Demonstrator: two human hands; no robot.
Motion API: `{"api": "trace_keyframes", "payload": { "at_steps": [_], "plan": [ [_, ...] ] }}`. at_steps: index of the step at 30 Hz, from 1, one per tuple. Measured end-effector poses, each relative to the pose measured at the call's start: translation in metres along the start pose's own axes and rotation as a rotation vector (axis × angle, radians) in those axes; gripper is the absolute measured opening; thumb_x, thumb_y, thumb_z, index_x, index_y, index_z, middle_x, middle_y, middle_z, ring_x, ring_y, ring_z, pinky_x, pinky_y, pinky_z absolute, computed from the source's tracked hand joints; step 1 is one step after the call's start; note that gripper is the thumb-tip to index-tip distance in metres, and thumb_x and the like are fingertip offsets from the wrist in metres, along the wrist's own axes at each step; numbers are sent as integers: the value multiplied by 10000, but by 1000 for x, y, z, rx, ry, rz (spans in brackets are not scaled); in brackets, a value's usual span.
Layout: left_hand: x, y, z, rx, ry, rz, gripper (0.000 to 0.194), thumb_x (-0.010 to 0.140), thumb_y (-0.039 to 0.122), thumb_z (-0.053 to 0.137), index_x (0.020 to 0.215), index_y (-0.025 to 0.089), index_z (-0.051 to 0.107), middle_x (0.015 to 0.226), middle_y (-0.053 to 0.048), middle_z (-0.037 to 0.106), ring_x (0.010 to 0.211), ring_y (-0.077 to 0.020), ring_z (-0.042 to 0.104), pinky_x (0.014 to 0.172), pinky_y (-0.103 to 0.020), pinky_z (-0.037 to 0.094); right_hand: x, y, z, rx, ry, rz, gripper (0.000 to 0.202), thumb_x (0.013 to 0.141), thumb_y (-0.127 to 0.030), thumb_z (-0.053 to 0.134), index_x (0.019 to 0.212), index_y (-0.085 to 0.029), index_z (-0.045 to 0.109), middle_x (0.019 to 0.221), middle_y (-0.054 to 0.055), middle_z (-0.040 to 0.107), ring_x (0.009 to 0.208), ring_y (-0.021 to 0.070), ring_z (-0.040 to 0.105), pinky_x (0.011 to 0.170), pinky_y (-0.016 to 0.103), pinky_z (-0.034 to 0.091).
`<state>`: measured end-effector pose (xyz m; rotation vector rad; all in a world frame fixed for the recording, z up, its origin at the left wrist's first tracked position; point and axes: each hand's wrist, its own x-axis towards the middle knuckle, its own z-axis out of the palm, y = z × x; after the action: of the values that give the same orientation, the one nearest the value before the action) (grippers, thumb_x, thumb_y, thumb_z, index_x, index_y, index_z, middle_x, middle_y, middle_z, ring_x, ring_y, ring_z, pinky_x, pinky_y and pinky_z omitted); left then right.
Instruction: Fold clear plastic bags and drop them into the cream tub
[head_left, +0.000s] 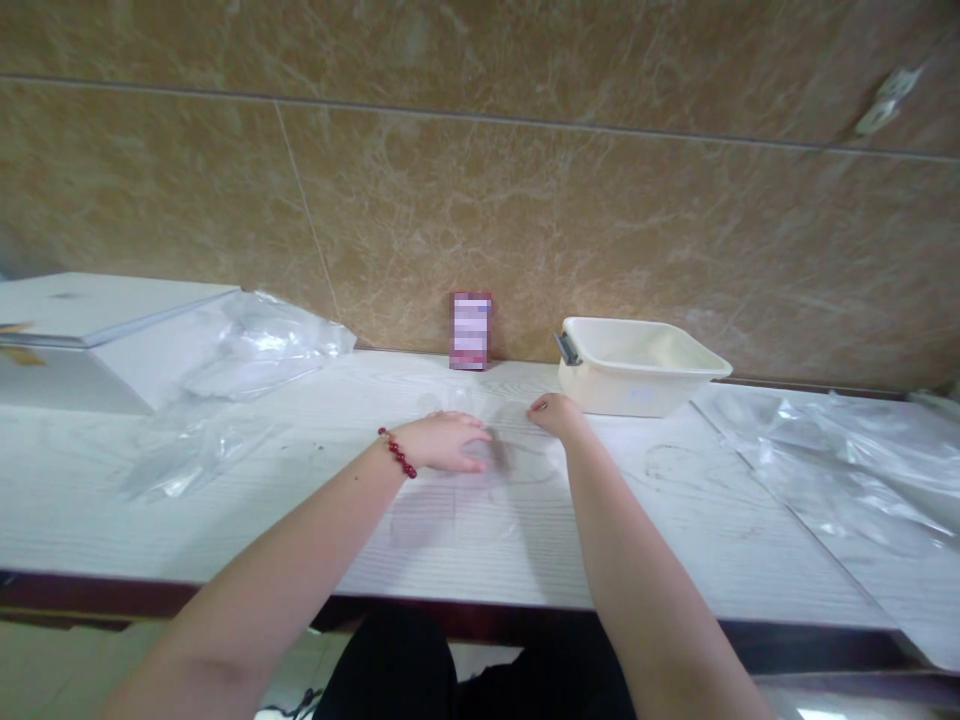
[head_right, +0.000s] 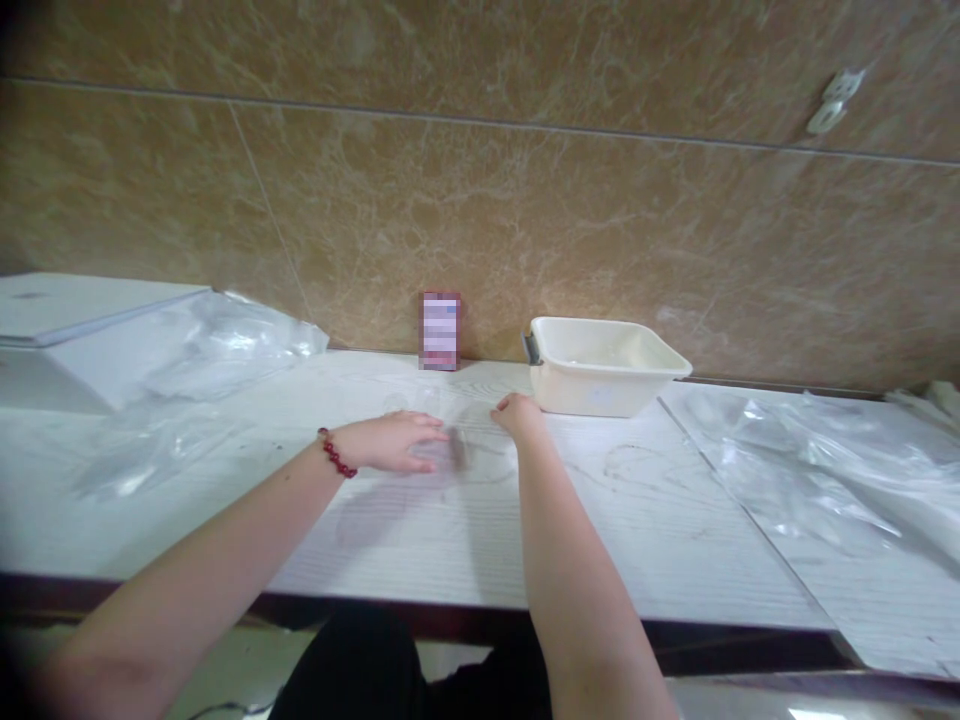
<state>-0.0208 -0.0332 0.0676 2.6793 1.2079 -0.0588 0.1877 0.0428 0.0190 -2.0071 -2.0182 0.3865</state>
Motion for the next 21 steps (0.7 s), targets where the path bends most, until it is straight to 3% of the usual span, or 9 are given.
{"api": "trace_keyframes", "payload": {
  "at_steps": [2, 5, 9, 13, 21],
  "plan": [
    [11, 7, 0, -19, -49, -12, 598, 674, 565, 424, 1159, 216, 426, 1248, -91, 389, 1134, -252, 334, 901, -385, 266, -1, -1, 0, 11, 0, 8, 251, 611, -327, 550, 798, -176, 623, 774, 41, 630, 703, 136, 562, 589, 198, 381],
    [20, 8, 8, -32, -15, -35, 615, 672, 606, 381, 1150, 222, 432, 1266, -92, 364, 1156, -255, 300, 917, -417, 234, -2, -3, 1, 4, -22, 9, 211, 607, -299, 556, 754, -171, 637, 751, 54, 635, 692, 149, 567, 578, 205, 381],
    [18, 2, 24, -37, 54, 3, 570, 677, 600, 385, 1111, 237, 461, 1282, -62, 345, 1188, -265, 232, 941, -467, 155, -5, -7, 1, -4, -45, -10, 180, 657, -255, 503, 713, -156, 643, 697, 69, 633, 654, 154, 568, 550, 213, 375],
    [15, -1, 29, -76, 28, 53, 603, 676, 603, 382, 1157, 240, 407, 1286, -68, 336, 1168, -263, 265, 926, -461, 194, -8, -15, -3, -16, -34, -31, 190, 684, -215, 460, 666, -130, 629, 686, 95, 627, 664, 164, 566, 557, 219, 371],
    [18, -4, 37, -59, 46, 53, 595, 681, 580, 404, 1177, 253, 370, 1300, -54, 306, 1179, -271, 224, 928, -475, 172, -31, -45, -16, 125, 51, -131, 166, 715, -202, 432, 828, -145, 541, 746, 65, 612, 679, 130, 542, 568, 206, 352]
  ]
}}
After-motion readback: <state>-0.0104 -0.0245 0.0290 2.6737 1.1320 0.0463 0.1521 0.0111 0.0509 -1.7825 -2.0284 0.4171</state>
